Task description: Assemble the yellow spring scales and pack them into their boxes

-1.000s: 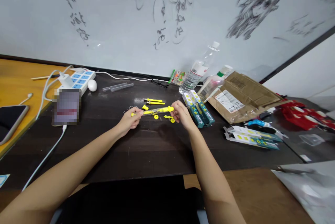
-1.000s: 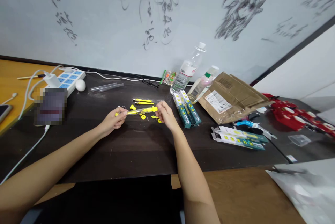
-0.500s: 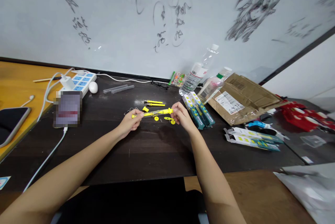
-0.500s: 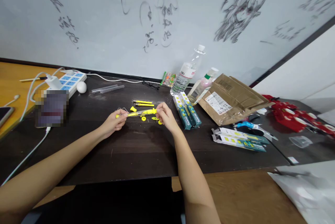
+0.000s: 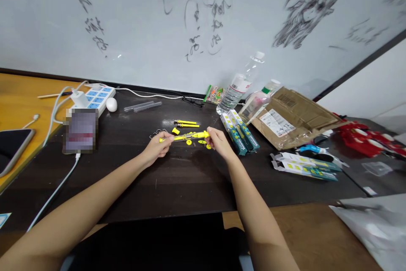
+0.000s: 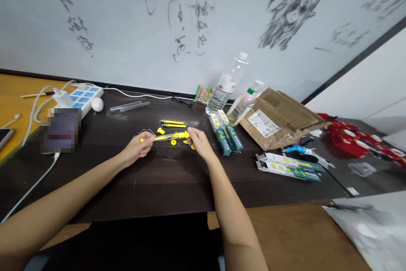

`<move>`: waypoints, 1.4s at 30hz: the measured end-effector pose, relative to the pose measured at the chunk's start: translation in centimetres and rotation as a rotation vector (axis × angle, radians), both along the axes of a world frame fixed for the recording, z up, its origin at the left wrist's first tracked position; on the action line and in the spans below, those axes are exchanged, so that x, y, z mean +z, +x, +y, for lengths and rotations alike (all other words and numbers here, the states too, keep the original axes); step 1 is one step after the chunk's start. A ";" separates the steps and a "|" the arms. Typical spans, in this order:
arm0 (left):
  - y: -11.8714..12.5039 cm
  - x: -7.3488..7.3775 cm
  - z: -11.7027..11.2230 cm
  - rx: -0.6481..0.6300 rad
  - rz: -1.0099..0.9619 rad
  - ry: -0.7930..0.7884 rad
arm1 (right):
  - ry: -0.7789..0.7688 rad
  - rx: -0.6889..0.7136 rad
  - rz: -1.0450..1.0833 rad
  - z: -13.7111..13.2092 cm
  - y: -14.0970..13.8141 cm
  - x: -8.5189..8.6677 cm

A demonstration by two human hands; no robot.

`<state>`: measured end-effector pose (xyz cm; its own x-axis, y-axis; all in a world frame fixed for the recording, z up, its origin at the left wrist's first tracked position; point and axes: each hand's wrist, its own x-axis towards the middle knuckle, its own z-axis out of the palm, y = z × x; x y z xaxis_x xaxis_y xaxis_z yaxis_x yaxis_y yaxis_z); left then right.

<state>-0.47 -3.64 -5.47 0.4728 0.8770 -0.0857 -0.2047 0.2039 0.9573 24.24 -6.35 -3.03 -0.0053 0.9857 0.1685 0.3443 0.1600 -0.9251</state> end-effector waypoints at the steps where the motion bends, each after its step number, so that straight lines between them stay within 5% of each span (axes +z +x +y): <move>1: 0.0 0.0 0.0 0.000 -0.001 0.001 | 0.011 -0.008 -0.009 0.0 0.0 0.0; 42: -0.2 0.1 0.2 0.025 -0.013 -0.005 | 0.078 0.006 0.038 -0.4 -0.2 0.6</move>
<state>-0.62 -3.49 -5.35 0.4515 0.8883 -0.0841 -0.2224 0.2033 0.9535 24.02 -6.79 -2.45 -0.0031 0.9697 0.2445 0.3076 0.2336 -0.9224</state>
